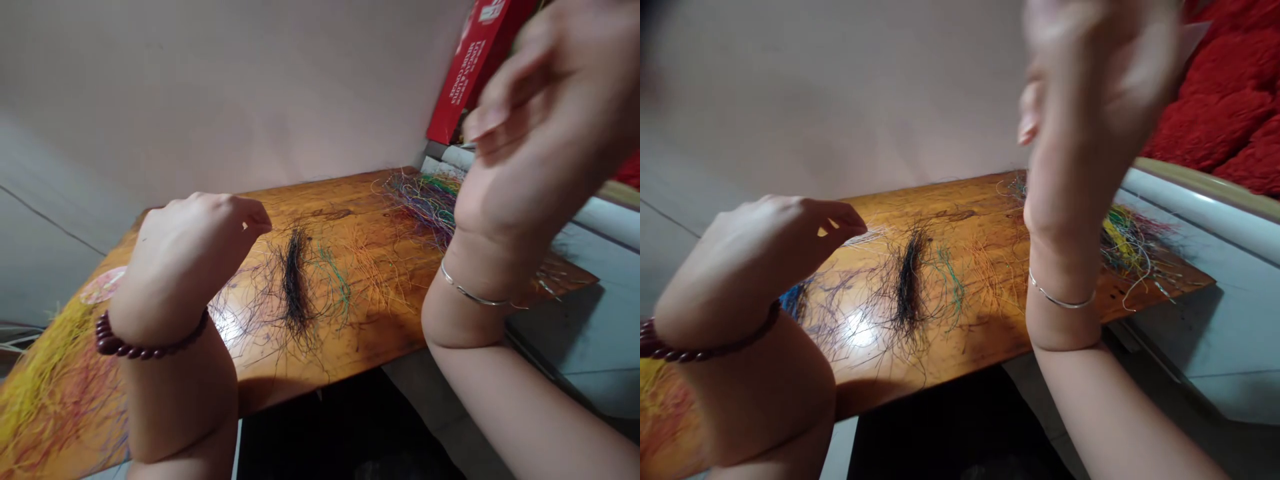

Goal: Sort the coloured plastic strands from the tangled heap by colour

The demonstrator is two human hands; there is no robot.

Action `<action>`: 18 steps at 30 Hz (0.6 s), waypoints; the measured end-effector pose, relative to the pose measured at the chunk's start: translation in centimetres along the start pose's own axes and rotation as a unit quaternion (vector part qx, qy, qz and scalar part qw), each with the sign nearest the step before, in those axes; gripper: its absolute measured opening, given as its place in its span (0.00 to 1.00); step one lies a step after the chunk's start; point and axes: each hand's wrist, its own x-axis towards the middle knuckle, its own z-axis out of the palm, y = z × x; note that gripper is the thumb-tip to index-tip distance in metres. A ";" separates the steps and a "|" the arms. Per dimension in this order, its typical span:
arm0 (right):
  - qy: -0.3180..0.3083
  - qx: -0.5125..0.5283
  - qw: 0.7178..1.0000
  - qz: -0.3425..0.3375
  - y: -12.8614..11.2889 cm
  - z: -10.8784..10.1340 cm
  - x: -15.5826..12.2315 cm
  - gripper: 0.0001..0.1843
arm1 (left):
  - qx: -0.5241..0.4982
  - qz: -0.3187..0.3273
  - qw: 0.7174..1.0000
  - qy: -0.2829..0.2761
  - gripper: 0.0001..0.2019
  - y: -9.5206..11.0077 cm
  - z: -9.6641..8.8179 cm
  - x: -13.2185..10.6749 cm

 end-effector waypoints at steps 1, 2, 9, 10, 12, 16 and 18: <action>-0.022 -0.083 0.994 -0.063 0.3 0.9 -0.1 0.17 | -0.010 0.012 0.999 0.030 0.08 0.0 0.1 0.0; -0.063 -0.185 0.975 -0.106 0.6 1.8 -0.3 0.15 | -0.024 0.027 0.997 0.066 0.06 0.0 0.1 -0.1; -0.331 -0.446 0.831 -0.024 3.6 4.5 0.0 0.18 | -0.105 0.109 0.957 0.247 0.02 0.5 0.2 -0.3; -0.342 -0.438 0.831 -0.017 3.7 4.6 0.1 0.19 | -0.107 0.108 0.956 0.251 0.03 0.6 0.2 -0.3; -0.349 -0.421 0.837 -0.003 3.7 4.7 0.2 0.20 | -0.113 0.103 0.955 0.254 0.04 0.8 0.1 -0.2; -0.378 -0.389 0.839 0.049 3.9 4.5 0.7 0.23 | -0.153 0.090 0.945 0.276 0.06 1.3 -0.3 0.1; -0.410 -0.391 0.819 0.095 5.2 4.2 1.3 0.22 | -0.190 0.072 0.928 0.313 0.10 1.6 -0.5 0.0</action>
